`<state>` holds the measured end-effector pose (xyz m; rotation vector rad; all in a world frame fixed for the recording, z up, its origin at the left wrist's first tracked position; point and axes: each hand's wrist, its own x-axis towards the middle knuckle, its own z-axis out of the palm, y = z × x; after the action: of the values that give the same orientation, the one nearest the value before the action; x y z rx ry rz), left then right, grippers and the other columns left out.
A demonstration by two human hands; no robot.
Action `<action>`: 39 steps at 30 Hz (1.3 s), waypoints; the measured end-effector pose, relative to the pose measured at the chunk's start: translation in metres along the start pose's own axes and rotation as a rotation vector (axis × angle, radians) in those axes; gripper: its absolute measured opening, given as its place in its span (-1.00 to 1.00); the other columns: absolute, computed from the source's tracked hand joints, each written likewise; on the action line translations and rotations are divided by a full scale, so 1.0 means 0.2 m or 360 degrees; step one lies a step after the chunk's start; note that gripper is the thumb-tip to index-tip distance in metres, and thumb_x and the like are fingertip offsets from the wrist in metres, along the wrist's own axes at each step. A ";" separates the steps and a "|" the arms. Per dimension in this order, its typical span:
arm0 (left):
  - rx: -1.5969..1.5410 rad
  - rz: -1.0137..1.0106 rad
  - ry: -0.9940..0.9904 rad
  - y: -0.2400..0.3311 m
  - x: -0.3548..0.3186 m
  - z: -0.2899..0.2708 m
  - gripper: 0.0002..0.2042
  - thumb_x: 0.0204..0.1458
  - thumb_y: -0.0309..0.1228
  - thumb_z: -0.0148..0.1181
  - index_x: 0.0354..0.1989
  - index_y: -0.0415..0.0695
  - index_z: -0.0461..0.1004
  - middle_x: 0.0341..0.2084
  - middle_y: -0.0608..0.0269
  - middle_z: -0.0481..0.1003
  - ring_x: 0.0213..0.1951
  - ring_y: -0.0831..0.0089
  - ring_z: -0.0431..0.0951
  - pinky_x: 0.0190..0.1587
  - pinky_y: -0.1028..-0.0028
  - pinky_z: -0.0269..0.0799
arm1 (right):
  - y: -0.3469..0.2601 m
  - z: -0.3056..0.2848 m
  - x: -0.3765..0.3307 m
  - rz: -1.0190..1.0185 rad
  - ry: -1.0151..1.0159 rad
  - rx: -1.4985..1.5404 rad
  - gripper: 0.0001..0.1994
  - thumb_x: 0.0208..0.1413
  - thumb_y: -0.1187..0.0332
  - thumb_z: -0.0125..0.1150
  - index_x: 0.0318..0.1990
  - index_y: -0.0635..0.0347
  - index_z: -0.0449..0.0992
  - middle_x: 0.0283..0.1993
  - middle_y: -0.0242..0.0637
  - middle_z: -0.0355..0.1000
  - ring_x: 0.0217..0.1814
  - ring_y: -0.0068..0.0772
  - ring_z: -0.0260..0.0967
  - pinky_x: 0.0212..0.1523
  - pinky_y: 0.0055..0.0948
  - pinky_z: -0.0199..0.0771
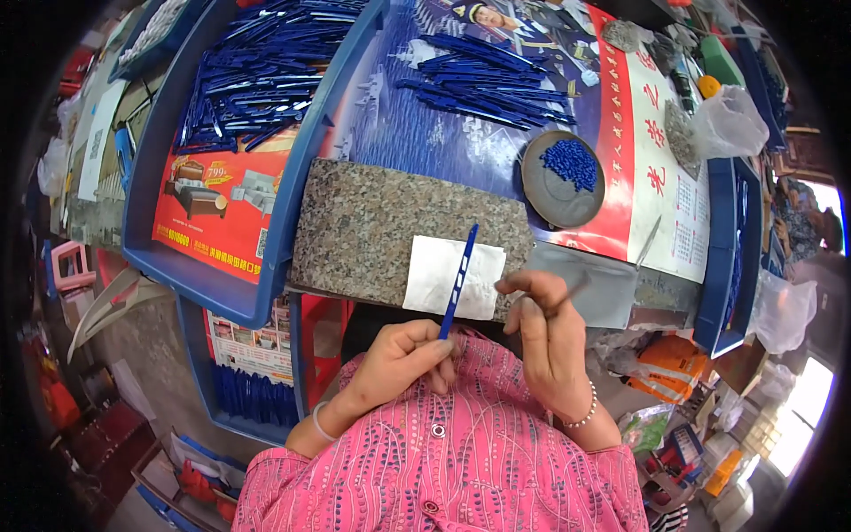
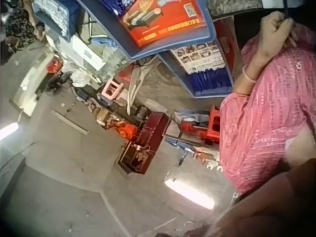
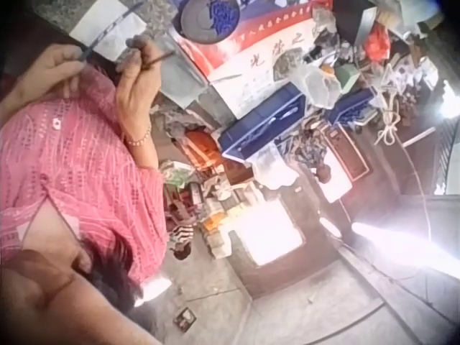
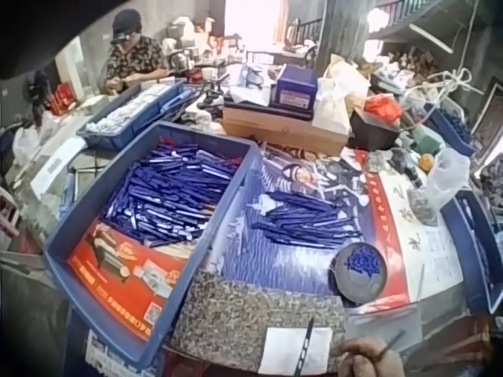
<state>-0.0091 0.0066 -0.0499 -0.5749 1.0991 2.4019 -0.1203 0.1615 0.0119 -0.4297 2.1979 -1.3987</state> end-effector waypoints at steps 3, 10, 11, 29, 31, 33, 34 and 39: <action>0.0004 -0.0034 -0.0172 0.04 -0.02 0.01 -0.83 0.15 -0.44 -0.06 -0.34 -0.31 0.40 -0.59 0.18 0.49 -0.61 0.54 0.50 -0.53 0.63 0.43 | 0.06 0.03 0.03 0.0109 -0.0015 0.0380 -0.71 0.17 0.43 -0.14 0.02 0.36 0.22 -0.25 -0.24 0.34 -0.55 -0.69 0.17 -0.52 -0.70 0.20; -0.0623 -0.0182 -0.0566 0.00 -0.01 0.00 -0.75 0.20 -0.31 -0.12 -0.27 -0.27 0.37 -0.57 0.15 0.49 -0.62 0.51 0.49 -0.53 0.62 0.43 | -0.01 0.03 0.10 0.0696 -0.0435 0.1084 -0.79 0.09 0.35 0.11 -0.23 0.35 0.38 -0.64 -0.42 0.25 -0.74 -0.69 0.06 -0.71 -0.69 0.06; -0.0602 -0.0200 -0.0570 -0.01 0.00 0.01 -0.75 0.20 -0.31 -0.12 -0.27 -0.27 0.37 -0.57 0.15 0.49 -0.62 0.51 0.49 -0.53 0.62 0.43 | -0.01 0.03 0.11 0.0693 -0.0468 0.1056 -0.80 0.09 0.36 0.11 -0.23 0.34 0.38 -0.63 -0.43 0.26 -0.73 -0.71 0.07 -0.71 -0.69 0.05; -0.1066 -0.0122 -0.0441 -0.01 0.07 0.04 -0.81 0.19 -0.28 -0.11 -0.22 -0.15 0.29 -0.63 0.26 0.37 -0.69 0.50 0.33 -0.58 0.53 0.28 | 0.08 0.03 0.13 0.0494 -0.0589 0.0950 -0.76 0.09 0.37 0.14 -0.17 0.37 0.39 -0.43 -0.42 0.40 -0.50 -0.76 0.27 -0.54 -0.73 0.23; -0.0980 -0.0111 -0.0370 0.01 0.07 0.05 -0.81 0.19 -0.28 -0.10 -0.23 -0.16 0.28 -0.65 0.27 0.35 -0.69 0.52 0.32 -0.60 0.56 0.26 | 0.11 0.03 0.12 0.0435 -0.0607 0.0917 -0.76 0.08 0.38 0.14 -0.16 0.37 0.39 -0.41 -0.42 0.40 -0.45 -0.75 0.28 -0.49 -0.72 0.25; -0.0820 -0.0057 -0.0252 0.05 0.06 0.08 -0.82 0.19 -0.30 -0.10 -0.24 -0.16 0.28 -0.64 0.27 0.36 -0.69 0.54 0.31 -0.60 0.58 0.25 | 0.11 0.02 0.12 0.0376 -0.0627 0.0883 -0.75 0.07 0.39 0.15 -0.15 0.38 0.40 -0.39 -0.42 0.41 -0.41 -0.74 0.30 -0.45 -0.71 0.26; -0.0667 0.0002 -0.0135 0.06 0.06 0.10 -0.84 0.19 -0.33 -0.11 -0.24 -0.17 0.28 -0.64 0.28 0.36 -0.69 0.56 0.30 -0.60 0.61 0.24 | 0.09 0.00 0.12 0.0372 -0.0623 0.0902 -0.77 0.07 0.39 0.15 -0.18 0.36 0.41 -0.42 -0.43 0.40 -0.45 -0.75 0.29 -0.48 -0.72 0.25; 0.0211 0.0326 0.0168 0.07 0.02 0.15 -0.87 0.19 -0.44 -0.11 -0.22 -0.24 0.29 -0.58 0.27 0.43 -0.61 0.62 0.39 -0.51 0.65 0.33 | 0.01 -0.02 0.10 0.0421 -0.0483 0.1055 -0.87 0.06 0.42 0.15 -0.29 0.30 0.43 -0.56 -0.47 0.36 -0.63 -0.77 0.24 -0.63 -0.72 0.17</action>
<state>-0.0254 0.0229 -0.0251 -0.5741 1.4127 2.4688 -0.1386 0.1559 0.0067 -0.0925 1.3853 -1.6702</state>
